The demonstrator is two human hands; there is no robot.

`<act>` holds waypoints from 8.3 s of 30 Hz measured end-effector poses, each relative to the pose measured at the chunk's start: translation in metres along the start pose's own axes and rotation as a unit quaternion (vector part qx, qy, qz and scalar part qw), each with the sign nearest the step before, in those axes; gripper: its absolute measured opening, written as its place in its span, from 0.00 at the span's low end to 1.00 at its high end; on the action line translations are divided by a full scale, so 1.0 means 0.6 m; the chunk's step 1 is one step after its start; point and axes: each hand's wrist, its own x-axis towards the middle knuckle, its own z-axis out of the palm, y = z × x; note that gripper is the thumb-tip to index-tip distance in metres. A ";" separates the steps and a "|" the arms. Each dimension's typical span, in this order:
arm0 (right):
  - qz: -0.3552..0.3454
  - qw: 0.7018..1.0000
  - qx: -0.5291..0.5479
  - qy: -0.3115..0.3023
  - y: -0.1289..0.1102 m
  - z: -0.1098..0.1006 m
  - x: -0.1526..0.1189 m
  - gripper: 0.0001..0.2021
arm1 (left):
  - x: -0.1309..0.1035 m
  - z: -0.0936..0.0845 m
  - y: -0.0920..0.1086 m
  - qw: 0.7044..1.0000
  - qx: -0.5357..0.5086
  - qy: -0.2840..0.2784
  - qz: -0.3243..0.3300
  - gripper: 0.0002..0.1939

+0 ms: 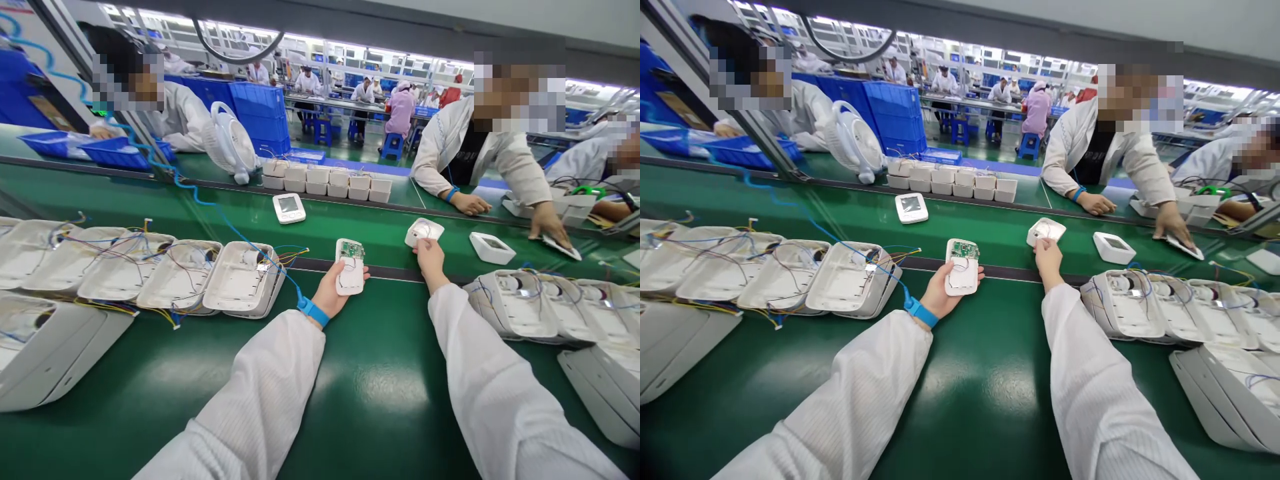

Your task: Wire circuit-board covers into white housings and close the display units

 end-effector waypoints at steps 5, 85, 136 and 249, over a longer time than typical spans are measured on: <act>-0.104 0.993 0.042 -0.029 -0.016 -0.045 -0.104 0.22 | 0.005 -0.016 0.009 0.994 0.025 0.041 0.095 0.30; -0.162 0.959 -0.033 -0.230 -0.120 -0.170 -0.356 0.02 | -0.179 0.037 -0.070 0.986 0.049 -0.157 -0.012 0.29; -0.219 0.942 0.015 -0.252 -0.152 -0.166 -0.380 0.09 | -0.205 0.026 -0.088 0.983 0.159 -0.079 -0.041 0.27; -0.357 0.916 0.004 -0.182 -0.103 -0.176 -0.320 0.25 | -0.175 0.022 -0.071 0.766 0.556 -0.177 0.269 0.51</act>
